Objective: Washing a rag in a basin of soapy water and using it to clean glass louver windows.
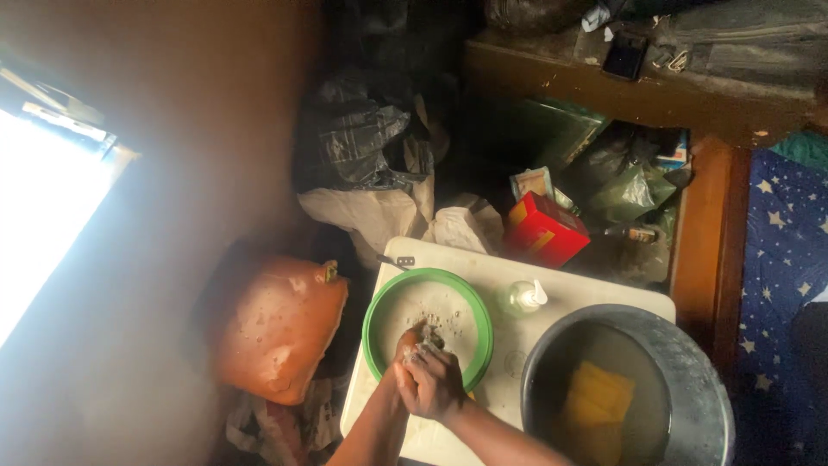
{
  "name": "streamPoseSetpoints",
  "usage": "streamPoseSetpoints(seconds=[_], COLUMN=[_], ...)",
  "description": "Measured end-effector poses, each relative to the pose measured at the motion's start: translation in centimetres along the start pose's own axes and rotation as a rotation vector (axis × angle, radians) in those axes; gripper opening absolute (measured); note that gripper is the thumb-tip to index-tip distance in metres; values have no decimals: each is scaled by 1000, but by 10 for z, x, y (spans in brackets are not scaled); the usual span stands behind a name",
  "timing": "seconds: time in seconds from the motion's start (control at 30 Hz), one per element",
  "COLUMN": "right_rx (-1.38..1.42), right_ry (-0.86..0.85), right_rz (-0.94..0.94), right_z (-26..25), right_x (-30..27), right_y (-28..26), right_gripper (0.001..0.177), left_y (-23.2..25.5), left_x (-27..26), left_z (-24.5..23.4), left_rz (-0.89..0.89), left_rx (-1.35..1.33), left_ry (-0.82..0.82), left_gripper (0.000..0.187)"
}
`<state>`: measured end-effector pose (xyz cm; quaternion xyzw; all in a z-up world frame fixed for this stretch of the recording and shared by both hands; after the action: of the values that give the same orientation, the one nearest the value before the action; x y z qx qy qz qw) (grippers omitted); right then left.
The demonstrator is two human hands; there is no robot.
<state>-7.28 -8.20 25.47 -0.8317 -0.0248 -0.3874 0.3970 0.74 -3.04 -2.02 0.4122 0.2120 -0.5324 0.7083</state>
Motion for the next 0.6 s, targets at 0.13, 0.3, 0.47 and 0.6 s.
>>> streamPoseSetpoints(seconds=[0.13, 0.3, 0.47, 0.6], right_rx=[-41, -82, -179, -372], right_ry=[-105, -130, -255, -302], right_rz=[0, 257, 447, 680], right_z=[8, 6, 22, 17], right_x=[-8, -16, -32, -34], right_y=[33, 69, 100, 118], right_gripper=[24, 28, 32, 35], left_y=[1, 0, 8, 9], left_x=[-34, -67, -84, -72], left_z=[24, 28, 27, -17], left_rz=[-28, -50, 26, 272], left_rx=[119, 256, 386, 416], left_ry=[67, 161, 267, 272], left_gripper=[39, 33, 40, 46])
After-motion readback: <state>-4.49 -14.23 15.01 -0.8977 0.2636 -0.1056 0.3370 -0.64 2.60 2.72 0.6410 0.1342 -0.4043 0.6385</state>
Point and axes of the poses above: each hand's wrist, its own x-axis towards the middle knuckle, its own z-axis out of the palm, y = z × x, the point moved 5 cm from there along x, towards the middle knuckle, and after that the axes turned 4 degrees about y, right-handed, at the moved point
